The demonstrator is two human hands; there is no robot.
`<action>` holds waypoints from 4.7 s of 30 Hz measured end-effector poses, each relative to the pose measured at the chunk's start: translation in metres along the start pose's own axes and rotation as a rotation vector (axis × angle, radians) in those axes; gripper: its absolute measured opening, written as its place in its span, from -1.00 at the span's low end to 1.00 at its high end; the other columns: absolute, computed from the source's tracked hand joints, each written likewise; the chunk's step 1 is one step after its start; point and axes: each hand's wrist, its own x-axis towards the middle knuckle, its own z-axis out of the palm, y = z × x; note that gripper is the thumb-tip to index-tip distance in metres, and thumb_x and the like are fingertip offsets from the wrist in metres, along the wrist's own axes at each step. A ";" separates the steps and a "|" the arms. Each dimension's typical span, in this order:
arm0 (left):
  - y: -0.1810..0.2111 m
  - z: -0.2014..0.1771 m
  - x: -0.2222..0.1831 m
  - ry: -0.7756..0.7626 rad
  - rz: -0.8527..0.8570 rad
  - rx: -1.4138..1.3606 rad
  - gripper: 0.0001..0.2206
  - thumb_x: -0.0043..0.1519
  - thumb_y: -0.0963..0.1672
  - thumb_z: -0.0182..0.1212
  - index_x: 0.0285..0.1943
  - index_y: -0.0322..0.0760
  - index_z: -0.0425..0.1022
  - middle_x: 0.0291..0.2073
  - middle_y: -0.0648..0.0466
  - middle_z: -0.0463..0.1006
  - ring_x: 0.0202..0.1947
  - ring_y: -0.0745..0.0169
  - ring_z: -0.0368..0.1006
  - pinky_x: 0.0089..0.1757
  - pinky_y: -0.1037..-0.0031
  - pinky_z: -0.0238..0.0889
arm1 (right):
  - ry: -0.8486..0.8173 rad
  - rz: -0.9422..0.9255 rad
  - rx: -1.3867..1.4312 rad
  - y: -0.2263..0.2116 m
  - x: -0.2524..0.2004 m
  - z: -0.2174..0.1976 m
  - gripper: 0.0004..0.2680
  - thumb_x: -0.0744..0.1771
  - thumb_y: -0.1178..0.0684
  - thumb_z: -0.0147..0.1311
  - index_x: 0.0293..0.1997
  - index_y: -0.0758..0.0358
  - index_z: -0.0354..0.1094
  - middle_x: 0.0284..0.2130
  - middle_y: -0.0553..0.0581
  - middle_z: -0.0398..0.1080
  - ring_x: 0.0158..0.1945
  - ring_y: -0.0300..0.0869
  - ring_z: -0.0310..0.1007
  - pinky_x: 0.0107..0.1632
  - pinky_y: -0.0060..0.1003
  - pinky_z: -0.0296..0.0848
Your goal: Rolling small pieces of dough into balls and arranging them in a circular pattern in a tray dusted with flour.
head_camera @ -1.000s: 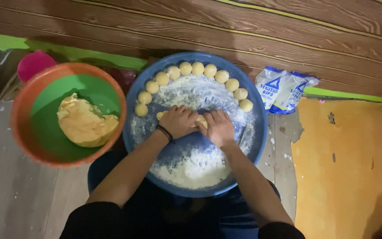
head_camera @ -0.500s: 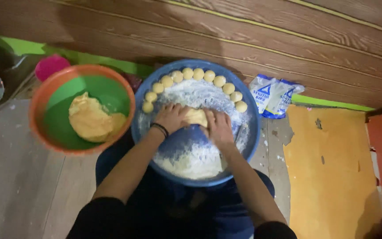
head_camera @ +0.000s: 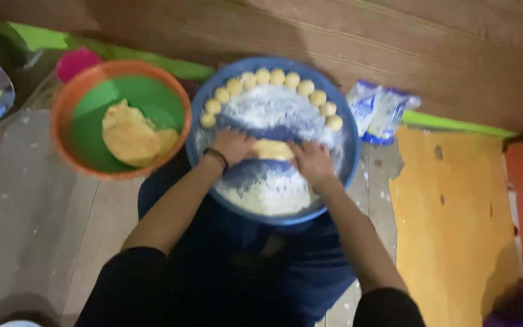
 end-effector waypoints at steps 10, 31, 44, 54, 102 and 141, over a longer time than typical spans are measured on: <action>0.083 0.001 0.034 0.332 -0.088 -0.264 -0.76 0.36 -0.01 -0.09 0.02 -0.17 0.38 -0.13 -0.02 0.40 0.03 -0.08 0.35 -0.05 0.11 0.22 | 0.530 0.319 0.443 -0.073 0.031 -0.012 -0.76 0.47 -0.10 -0.15 -0.27 0.14 0.36 -0.52 0.17 0.31 -0.30 0.18 0.45 -0.19 0.01 0.40; 0.041 -0.026 0.053 0.532 -0.334 -0.804 -0.80 0.41 -0.08 0.01 -0.15 -0.31 0.42 -0.43 -0.25 0.53 -0.25 -0.39 0.50 -0.21 -0.09 0.39 | 0.455 0.775 0.890 -0.023 0.059 -0.004 -0.66 0.44 -0.14 -0.12 -0.29 0.36 0.43 -0.42 0.52 0.47 -0.13 0.49 0.46 -0.10 0.31 0.31; 0.010 -0.026 0.032 0.752 -0.643 -0.993 -0.51 0.48 -0.01 0.03 -0.60 -0.17 0.30 -0.78 0.09 0.36 -0.70 0.21 0.33 -0.47 0.46 0.27 | 0.380 1.190 1.618 -0.011 0.051 -0.023 -0.76 0.35 0.03 -0.01 -0.56 0.22 0.29 -0.92 0.10 0.03 -0.88 -0.16 0.08 -0.78 -0.28 -0.03; 0.022 -0.037 0.048 0.701 -0.549 -0.706 -0.63 0.36 -0.04 0.18 -0.49 -0.33 0.38 -0.62 -0.21 0.50 -0.45 -0.35 0.51 -0.44 0.02 0.19 | 0.070 1.133 1.378 0.015 0.065 -0.024 -0.80 0.32 -0.06 -0.01 -0.50 0.12 0.33 -0.81 0.01 0.15 -0.83 -0.23 0.22 -0.75 -0.28 0.10; 0.057 0.013 0.050 0.225 -0.907 -1.074 -0.50 0.35 0.08 -0.15 -0.22 -0.31 0.65 -0.19 -0.18 0.64 0.06 -0.24 0.49 0.05 -0.02 0.32 | -0.138 0.944 1.162 -0.091 0.119 -0.006 -0.47 0.38 -0.31 -0.26 -0.09 0.50 0.52 -0.07 0.50 0.51 0.21 0.28 0.40 0.26 0.21 0.27; -0.063 -0.106 -0.073 0.060 -0.705 -0.821 -0.48 0.02 0.13 0.48 0.11 -0.05 0.56 0.12 -0.09 0.59 0.19 -0.15 0.46 0.14 0.20 0.33 | -0.055 0.710 0.807 -0.007 -0.002 -0.092 -0.74 0.34 -0.17 0.14 0.15 -0.14 0.45 -0.16 0.20 0.58 0.05 0.15 0.53 0.13 0.07 0.44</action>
